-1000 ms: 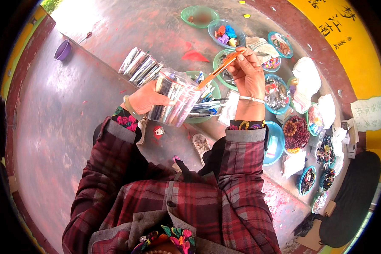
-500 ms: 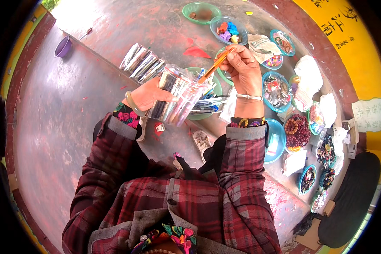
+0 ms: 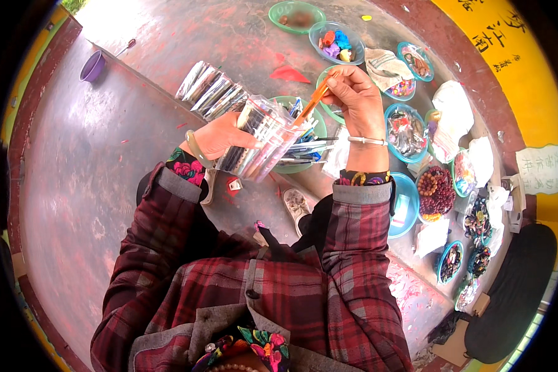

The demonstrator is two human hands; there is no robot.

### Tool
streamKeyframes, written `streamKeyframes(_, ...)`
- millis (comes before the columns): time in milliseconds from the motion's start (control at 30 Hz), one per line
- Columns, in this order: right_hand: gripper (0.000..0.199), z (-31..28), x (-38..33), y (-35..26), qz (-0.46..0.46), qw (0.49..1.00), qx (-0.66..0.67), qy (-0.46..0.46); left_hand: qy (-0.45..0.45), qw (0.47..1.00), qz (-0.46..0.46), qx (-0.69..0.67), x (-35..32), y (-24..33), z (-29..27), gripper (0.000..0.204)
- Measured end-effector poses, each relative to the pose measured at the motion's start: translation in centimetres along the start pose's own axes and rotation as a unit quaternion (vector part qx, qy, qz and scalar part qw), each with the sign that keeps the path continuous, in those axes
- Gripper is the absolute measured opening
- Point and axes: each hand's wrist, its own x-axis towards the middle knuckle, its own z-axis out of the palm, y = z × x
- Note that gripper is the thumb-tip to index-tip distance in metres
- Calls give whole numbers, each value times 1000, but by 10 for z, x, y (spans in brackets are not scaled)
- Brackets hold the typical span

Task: The person sits on the floor and repeatedly picks up pens from a green tray, inspects them, and places them into a clear plastic bag held in the left hand. The process continues with various pens being handled one by one.

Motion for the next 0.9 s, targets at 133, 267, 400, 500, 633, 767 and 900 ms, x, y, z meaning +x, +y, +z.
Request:
streamKeyframes(133, 12, 3, 0, 4, 27, 999, -11, -18, -7, 1000, -3, -29, 1, -2, -2, 42)
streamKeyframes(267, 12, 9, 0, 7, 48, 998, -23, -29, -1, 999, 14, -47, 1, -1, -1, 42)
streamKeyframes(400, 13, 12, 0, 10, 58, 996, -64, -18, 2, 998, 11, -68, 4, -4, -6, 42)
streamKeyframes(500, 14, 21, 0, 14, 47, 995, -88, -22, -4, 995, 22, -94, 2, 1, -1, 41)
streamKeyframes(633, 14, 27, -1, 25, 21, 990, -136, -37, 23, 993, 43, -110, 3, 0, -2, 40)
streamKeyframes(767, 14, 34, -2, 26, 15, 986, -163, -20, 32, 990, 69, -117, 2, 0, -3, 40)
streamKeyframes(900, 15, 36, -3, 20, -53, 956, -289, 14, 39, 988, 77, -129, 0, 3, 0, 39)
